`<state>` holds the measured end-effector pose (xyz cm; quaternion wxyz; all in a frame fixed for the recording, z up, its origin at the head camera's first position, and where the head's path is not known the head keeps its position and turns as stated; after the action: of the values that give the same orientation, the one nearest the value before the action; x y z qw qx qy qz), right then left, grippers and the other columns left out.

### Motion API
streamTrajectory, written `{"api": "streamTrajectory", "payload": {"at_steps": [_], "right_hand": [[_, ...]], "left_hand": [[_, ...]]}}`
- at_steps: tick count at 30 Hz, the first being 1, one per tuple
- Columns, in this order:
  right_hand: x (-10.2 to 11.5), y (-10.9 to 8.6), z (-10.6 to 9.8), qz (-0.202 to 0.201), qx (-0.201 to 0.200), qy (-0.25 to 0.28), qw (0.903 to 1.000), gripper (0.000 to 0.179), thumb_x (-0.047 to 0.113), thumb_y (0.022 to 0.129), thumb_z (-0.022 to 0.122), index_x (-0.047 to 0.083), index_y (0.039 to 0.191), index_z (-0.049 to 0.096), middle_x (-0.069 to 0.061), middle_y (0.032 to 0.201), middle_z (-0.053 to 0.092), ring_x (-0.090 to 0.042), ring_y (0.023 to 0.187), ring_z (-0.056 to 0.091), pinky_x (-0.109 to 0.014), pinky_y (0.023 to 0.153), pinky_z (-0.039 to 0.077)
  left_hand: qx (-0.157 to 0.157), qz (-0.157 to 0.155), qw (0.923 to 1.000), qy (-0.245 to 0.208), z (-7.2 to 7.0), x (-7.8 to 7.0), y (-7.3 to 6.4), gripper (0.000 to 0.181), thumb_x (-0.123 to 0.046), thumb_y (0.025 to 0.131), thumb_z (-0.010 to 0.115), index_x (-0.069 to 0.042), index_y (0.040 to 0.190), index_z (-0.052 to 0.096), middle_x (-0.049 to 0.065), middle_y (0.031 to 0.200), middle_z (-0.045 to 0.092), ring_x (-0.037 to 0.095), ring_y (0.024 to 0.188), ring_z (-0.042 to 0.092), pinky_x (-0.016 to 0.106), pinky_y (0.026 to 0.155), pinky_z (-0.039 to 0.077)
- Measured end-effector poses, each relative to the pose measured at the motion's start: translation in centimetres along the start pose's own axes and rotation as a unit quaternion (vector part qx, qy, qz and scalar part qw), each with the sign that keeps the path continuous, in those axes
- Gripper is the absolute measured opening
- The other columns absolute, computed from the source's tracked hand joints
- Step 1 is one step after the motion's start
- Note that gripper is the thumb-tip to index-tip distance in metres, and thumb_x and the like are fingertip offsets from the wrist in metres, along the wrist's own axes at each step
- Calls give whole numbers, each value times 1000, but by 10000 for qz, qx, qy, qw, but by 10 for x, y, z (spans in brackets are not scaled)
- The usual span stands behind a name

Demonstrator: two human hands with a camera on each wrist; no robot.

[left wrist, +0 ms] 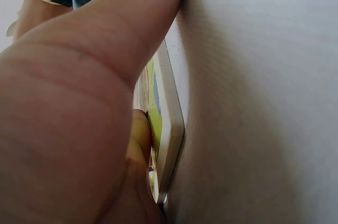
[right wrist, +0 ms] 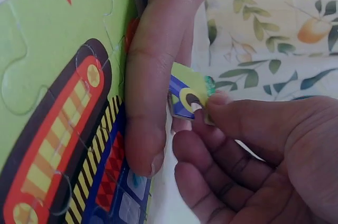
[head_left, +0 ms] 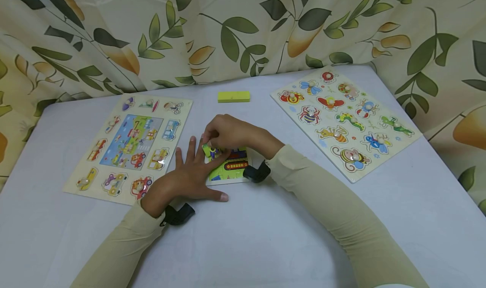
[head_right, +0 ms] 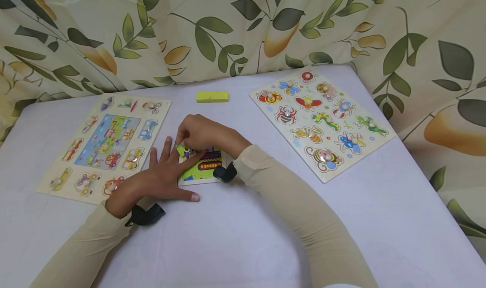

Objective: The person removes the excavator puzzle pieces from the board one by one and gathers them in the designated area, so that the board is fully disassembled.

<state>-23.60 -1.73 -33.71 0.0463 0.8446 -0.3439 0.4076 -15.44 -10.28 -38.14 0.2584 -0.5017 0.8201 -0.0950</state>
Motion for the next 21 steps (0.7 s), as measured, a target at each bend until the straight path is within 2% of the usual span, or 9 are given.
{"api": "streamTrajectory", "payload": {"at_steps": [11,21], "right_hand": [[-1,-5,-11,-319,-257,9,9992,14,3,94,62,4,102,73,-1,93,70,-14,83,60,-26,80,48],[-16,-18,-26,69,-535,39,9985,12,5,95,62,5,100,73,-3,93,69,-17,85,59,-28,80,49]], "left_hand": [[9,-93,9999,144,0,0,1,109,-78,68,66,-40,155,13,19,156,-24,43,135,-33,71,99,-17],[-52,-206,9995,239,0,1,2,111,-78,66,68,-40,155,13,18,155,-28,43,137,-30,72,100,-13]]}}
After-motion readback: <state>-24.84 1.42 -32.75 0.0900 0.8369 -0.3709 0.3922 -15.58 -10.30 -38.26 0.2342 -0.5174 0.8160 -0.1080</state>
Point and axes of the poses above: each hand's wrist, its own y-axis towards the middle knuckle, its own z-axis out of the palm, x = y × z, the point moved 6 cm from there along y, towards the middle knuckle
